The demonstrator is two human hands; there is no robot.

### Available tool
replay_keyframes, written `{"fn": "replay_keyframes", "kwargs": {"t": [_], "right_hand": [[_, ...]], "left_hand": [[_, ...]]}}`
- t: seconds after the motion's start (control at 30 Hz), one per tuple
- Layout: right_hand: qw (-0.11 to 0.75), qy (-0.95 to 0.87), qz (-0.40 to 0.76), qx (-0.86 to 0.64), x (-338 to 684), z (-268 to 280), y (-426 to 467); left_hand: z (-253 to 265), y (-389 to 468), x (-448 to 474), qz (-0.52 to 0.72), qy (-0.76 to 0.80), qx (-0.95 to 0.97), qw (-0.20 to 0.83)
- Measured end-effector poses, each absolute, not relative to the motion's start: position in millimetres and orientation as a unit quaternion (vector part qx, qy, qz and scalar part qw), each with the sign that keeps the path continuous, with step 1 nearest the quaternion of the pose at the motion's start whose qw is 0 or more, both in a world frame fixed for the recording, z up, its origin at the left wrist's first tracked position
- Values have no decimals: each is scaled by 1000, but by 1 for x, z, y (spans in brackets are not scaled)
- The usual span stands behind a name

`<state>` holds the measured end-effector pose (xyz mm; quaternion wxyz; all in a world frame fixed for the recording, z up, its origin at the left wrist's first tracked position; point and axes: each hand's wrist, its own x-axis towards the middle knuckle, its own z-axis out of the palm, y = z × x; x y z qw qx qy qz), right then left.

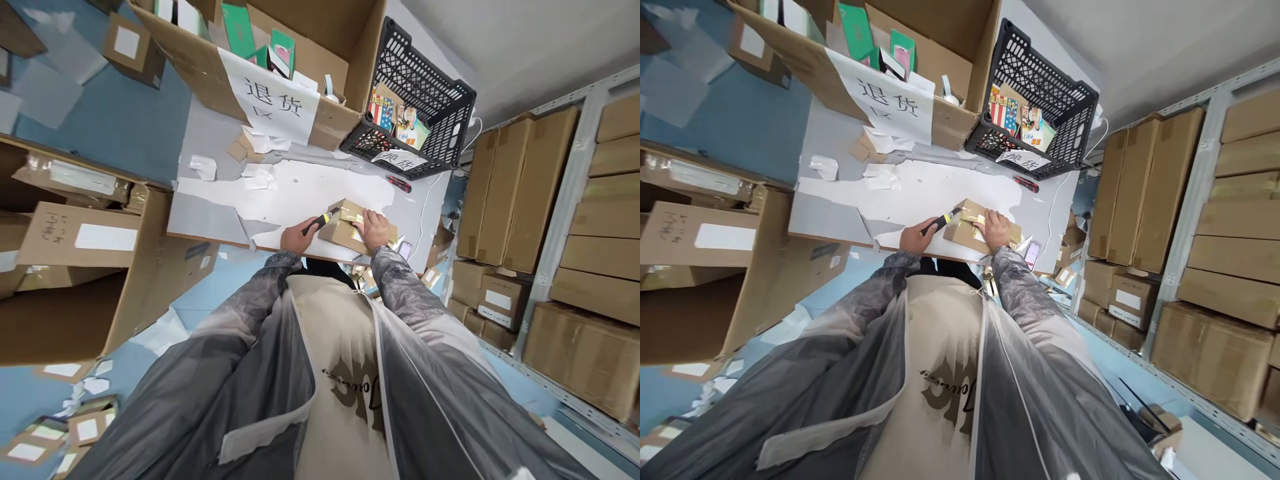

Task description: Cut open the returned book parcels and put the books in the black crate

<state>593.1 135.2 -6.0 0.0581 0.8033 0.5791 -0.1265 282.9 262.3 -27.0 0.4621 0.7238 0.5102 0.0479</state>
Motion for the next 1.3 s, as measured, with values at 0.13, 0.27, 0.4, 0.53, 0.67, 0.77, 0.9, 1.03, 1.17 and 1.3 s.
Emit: {"fn": "replay_keyframes", "kwargs": {"t": [0.13, 0.27, 0.4, 0.53, 0.67, 0.77, 0.9, 1.03, 1.17, 1.3], "right_hand": [[76, 577, -130, 803, 595, -5, 135], [62, 576, -124, 805, 595, -7, 133], [28, 571, -109, 813, 595, -10, 130], [22, 577, -94, 811, 595, -11, 130], [36, 573, -92, 814, 591, -6, 130], [15, 565, -100, 819, 585, 0, 131], [8, 561, -110, 820, 581, 3, 131], [41, 565, -85, 820, 583, -5, 131], [72, 557, -76, 824, 588, -8, 135], [136, 550, -97, 818, 583, 8, 145]], "left_hand": [[-24, 260, 290, 49, 529, 713, 458], [-25, 254, 289, 60, 533, 701, 471], [-30, 254, 287, 73, 530, 691, 486], [-29, 259, 287, 77, 518, 684, 508], [-24, 265, 291, 82, 517, 676, 520], [-22, 266, 292, 77, 507, 671, 536], [-21, 265, 288, 75, 482, 679, 549], [-19, 264, 277, 74, 471, 703, 527], [-22, 257, 261, 55, 445, 737, 506], [-23, 251, 253, 17, 427, 773, 469]]}}
